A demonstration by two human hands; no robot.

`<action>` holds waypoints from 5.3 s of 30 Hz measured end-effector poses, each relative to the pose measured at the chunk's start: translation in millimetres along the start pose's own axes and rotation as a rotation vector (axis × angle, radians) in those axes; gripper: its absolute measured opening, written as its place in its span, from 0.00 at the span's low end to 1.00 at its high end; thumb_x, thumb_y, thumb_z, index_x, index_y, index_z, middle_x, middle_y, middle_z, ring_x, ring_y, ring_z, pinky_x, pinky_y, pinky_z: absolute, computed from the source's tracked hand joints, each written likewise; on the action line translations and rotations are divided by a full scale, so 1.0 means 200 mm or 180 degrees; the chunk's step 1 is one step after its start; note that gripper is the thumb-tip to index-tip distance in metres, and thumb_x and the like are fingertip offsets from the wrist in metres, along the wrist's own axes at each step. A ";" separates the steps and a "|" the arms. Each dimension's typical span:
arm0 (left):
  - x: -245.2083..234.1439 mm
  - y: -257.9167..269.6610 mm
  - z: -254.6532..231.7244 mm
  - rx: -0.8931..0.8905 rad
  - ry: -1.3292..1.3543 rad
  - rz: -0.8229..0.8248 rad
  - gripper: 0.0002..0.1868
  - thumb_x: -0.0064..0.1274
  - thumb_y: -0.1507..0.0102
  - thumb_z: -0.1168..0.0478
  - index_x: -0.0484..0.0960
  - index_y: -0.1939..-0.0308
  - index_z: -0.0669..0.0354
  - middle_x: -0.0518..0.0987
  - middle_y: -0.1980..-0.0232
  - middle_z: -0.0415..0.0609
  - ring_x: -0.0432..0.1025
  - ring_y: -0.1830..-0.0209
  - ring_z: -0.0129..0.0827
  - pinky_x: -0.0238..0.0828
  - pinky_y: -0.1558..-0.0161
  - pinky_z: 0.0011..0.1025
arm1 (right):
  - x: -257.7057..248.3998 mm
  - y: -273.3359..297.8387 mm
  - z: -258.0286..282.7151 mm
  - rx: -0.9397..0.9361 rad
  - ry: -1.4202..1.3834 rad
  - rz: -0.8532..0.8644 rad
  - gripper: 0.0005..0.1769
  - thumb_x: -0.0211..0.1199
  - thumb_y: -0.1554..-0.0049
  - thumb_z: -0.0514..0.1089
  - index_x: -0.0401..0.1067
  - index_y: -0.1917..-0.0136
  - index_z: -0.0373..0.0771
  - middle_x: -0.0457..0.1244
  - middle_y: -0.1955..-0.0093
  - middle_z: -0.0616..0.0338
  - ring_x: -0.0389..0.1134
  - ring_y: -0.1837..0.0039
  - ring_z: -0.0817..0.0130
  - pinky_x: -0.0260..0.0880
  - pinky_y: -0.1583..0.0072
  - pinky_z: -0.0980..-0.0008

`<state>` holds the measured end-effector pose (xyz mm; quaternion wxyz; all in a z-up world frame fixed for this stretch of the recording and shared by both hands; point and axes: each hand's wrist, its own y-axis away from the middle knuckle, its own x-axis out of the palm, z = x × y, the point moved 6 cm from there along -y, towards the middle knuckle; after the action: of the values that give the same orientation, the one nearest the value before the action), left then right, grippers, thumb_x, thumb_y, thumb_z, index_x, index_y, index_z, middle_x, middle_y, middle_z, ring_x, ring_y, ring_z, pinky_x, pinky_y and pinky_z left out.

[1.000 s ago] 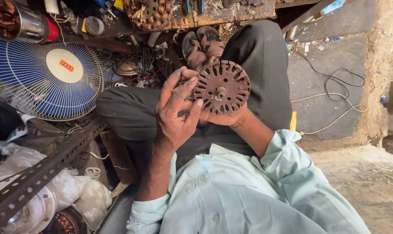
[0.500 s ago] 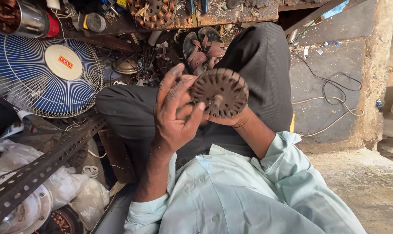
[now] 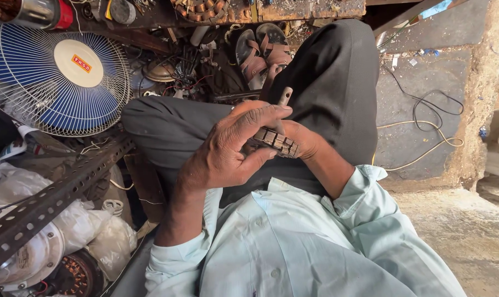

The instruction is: The recorder is shown sitting and repairing a ceiling fan motor stator at a workbench.

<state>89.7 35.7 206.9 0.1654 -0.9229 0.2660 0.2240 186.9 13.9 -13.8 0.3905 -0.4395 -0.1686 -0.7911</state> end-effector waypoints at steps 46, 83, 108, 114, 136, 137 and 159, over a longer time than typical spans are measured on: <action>0.18 0.17 -0.08 0.0681 -0.1039 -0.1140 0.35 0.66 0.31 0.70 0.60 0.27 0.55 0.78 0.43 0.50 0.76 0.39 0.43 0.75 0.37 0.42 | 0.25 -0.14 0.31 -0.0585 -0.2279 0.0924 0.75 0.77 0.53 0.66 0.37 0.11 0.32 0.50 0.22 0.18 0.59 0.25 0.30 0.66 0.27 0.46; 0.11 -0.93 1.52 -0.1102 -0.1922 -0.0950 0.36 0.64 0.45 0.65 0.67 0.35 0.69 0.68 0.38 0.73 0.64 0.38 0.66 0.65 0.40 0.52 | 0.16 -0.10 0.54 -0.1365 -0.1716 -0.0572 0.49 0.68 0.44 0.62 0.54 0.19 0.40 0.57 0.27 0.38 0.64 0.32 0.39 0.75 0.38 0.48; 0.12 0.32 -0.09 0.0106 -0.1054 -0.1503 0.35 0.52 0.34 0.66 0.59 0.23 0.61 0.73 0.49 0.54 0.70 0.54 0.38 0.71 0.54 0.39 | 0.13 -0.15 0.46 -0.1215 -0.1393 -0.0518 0.45 0.66 0.41 0.62 0.55 0.20 0.40 0.57 0.26 0.36 0.65 0.32 0.34 0.74 0.36 0.40; 0.18 0.38 0.19 -0.0493 -0.1692 -0.0979 0.36 0.53 0.37 0.66 0.65 0.24 0.57 0.74 0.50 0.55 0.73 0.51 0.46 0.74 0.54 0.44 | 0.07 -0.15 0.47 -0.1171 -0.1466 -0.0699 0.44 0.64 0.41 0.64 0.59 0.20 0.40 0.58 0.27 0.35 0.65 0.32 0.33 0.74 0.38 0.39; 0.30 -0.58 1.65 -0.1819 -0.0916 -0.1475 0.49 0.58 0.38 0.61 0.46 0.20 0.65 0.68 0.32 0.78 0.66 0.35 0.66 0.63 0.34 0.52 | -0.01 -0.07 0.47 -0.1250 -0.1335 -0.1293 0.47 0.59 0.44 0.69 0.58 0.22 0.39 0.59 0.27 0.39 0.63 0.32 0.35 0.69 0.40 0.41; 0.30 -0.62 1.71 -0.1780 -0.0910 -0.1490 0.49 0.58 0.38 0.61 0.46 0.20 0.65 0.68 0.32 0.78 0.66 0.35 0.66 0.63 0.34 0.52 | -0.03 -0.08 0.47 -0.1269 -0.1300 -0.1277 0.47 0.59 0.44 0.69 0.58 0.22 0.39 0.59 0.27 0.39 0.63 0.32 0.35 0.69 0.40 0.41; -0.07 1.06 0.91 -0.0745 0.1532 -0.2260 0.20 0.57 0.41 0.71 0.80 0.44 0.67 0.81 0.48 0.56 0.77 0.50 0.39 0.74 0.47 0.33 | 0.30 -0.09 0.34 -0.0704 -0.1333 -0.0690 0.42 0.61 0.44 0.63 0.61 0.27 0.34 0.63 0.34 0.36 0.66 0.35 0.37 0.71 0.40 0.39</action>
<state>-99.7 -52.5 20.8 0.0600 -0.9954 -0.0636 -0.0392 193.4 38.5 74.1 0.2096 -0.6131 -0.2045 -0.7337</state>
